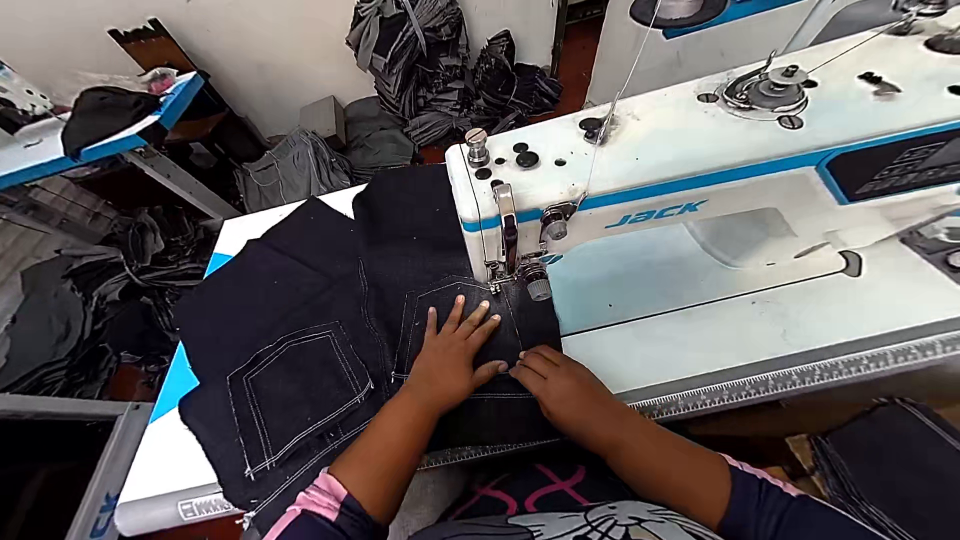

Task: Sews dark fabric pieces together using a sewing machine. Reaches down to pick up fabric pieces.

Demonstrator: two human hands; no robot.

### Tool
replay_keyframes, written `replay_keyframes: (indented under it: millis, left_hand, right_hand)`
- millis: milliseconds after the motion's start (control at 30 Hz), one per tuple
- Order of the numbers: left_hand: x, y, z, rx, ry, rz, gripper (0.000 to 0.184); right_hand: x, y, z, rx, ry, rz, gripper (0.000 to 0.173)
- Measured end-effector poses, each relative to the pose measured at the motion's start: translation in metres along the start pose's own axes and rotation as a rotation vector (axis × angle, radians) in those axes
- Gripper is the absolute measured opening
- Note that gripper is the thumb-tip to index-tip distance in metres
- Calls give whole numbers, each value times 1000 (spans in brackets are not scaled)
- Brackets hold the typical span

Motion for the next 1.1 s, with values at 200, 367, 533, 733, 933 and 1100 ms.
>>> replay_keyframes:
  millis: [200, 367, 533, 733, 933, 1100]
  left_hand:
    - [2, -1, -2, -70, 49, -97, 79]
    - [7, 8, -9, -118, 45, 11, 74]
    - [28, 16, -21, -115, 50, 32, 79]
    - [52, 27, -36, -99, 70, 6, 73]
    - [74, 37, -51, -105, 90, 17, 67]
    - [88, 43, -62, -103, 108, 51, 68]
  right_hand:
    - [-3, 2, -12, -135, 41, 38, 19]
    - [-4, -5, -11, -187, -36, -7, 31]
    - [6, -16, 9, -158, -145, -229, 38]
    - [19, -24, 24, -110, -246, -400, 43]
    - [24, -26, 30, -96, -266, -340, 46]
    - [27, -29, 38, -68, -318, -424, 52]
Point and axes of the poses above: each hand's wrist, its own x-axis towards the middle knuckle, its own y-axis out of the back of the hand, z = x × y, the point moved 8 cm from there along x, towards the middle knuckle, and after that the axes turned 2 degrees about -y, right-handed, at the moved point
